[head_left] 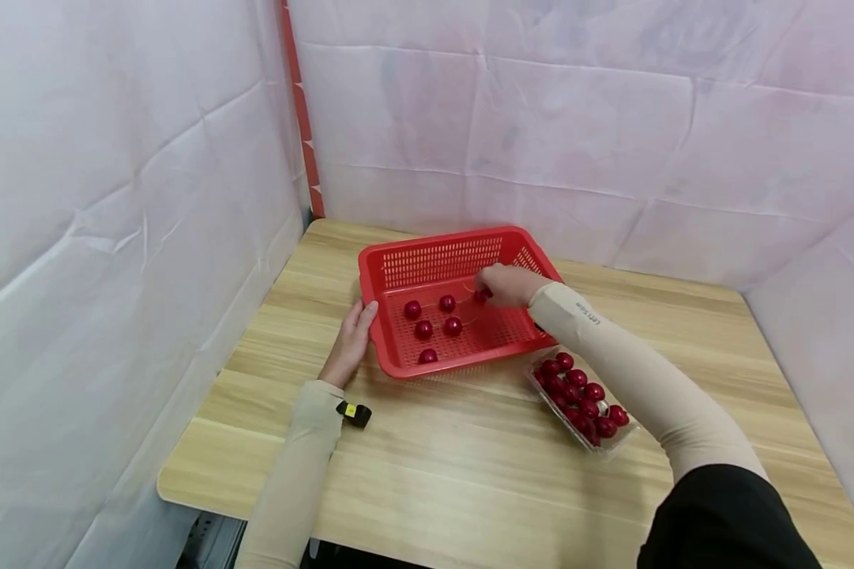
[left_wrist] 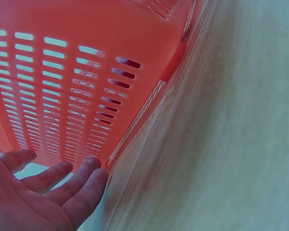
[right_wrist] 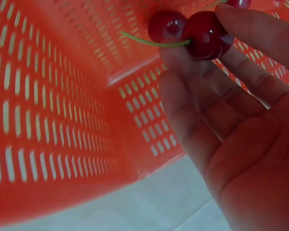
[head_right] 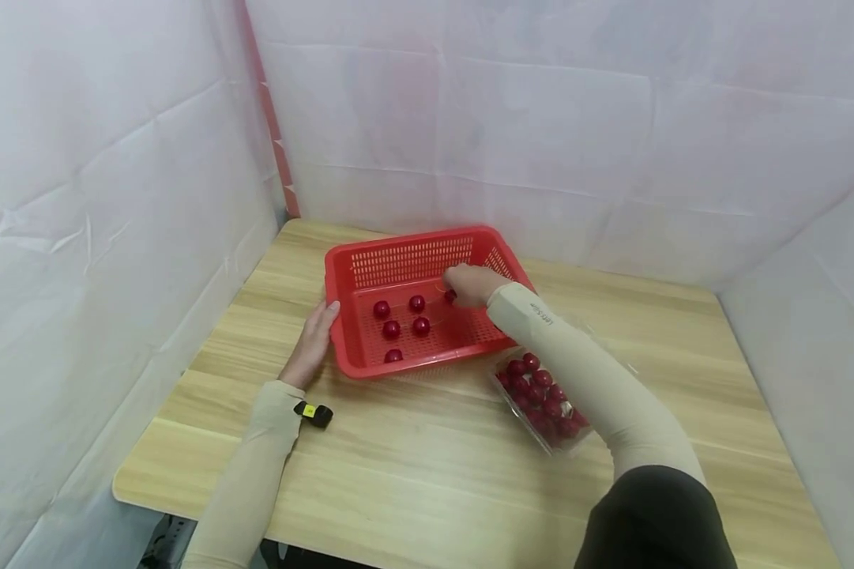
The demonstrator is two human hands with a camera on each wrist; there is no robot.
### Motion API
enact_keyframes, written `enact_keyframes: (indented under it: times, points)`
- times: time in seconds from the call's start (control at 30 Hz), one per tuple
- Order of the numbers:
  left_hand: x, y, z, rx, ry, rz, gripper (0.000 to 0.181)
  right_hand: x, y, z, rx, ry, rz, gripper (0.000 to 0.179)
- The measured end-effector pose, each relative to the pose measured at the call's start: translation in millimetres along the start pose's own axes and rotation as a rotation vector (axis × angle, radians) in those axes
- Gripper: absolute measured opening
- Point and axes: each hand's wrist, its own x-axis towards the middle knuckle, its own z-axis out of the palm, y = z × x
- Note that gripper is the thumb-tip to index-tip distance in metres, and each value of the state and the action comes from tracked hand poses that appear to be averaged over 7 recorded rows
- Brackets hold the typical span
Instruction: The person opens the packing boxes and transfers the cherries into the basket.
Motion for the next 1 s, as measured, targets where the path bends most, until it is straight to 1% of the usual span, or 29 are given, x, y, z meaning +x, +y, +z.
enact_keyframes:
  times: [0.17,0.27,0.43,0.53,0.63,0.77,0.9,1.0]
  points:
    - [0.3,1.4,4.2,0.0,0.006,-0.002,0.061,3.2,-1.6,8.2,-0.062,-0.025,-0.012,0.018]
    - [2.2,1.7,5.9,0.005,0.002,0.004,0.062,3.5,-2.8,12.3,-0.073,-0.042,-0.001,0.02]
    - [4.5,1.6,8.9,0.016,-0.01,-0.002,0.06,1.6,-2.7,19.1,-0.059,-0.08,0.026,0.021]
    - [5.9,1.3,10.4,0.015,-0.017,0.0,0.06,1.2,-1.4,22.3,-0.066,-0.09,0.034,0.02]
    - [7.4,0.6,12.5,0.01,-0.027,-0.001,0.061,0.3,-0.1,24.7,-0.056,-0.106,0.06,0.02]
    - [7.4,-1.7,14.4,0.0,-0.045,-0.023,0.064,-3.5,1.9,26.2,-0.03,-0.129,0.081,0.024]
    - [7.8,-4.5,13.4,0.005,-0.047,-0.033,0.064,-7.9,5.4,20.5,0.004,-0.096,0.044,0.029]
    - [12.0,-3.8,13.9,0.02,-0.047,-0.032,0.065,-18.2,9.3,5.3,0.041,-0.031,0.023,0.033]
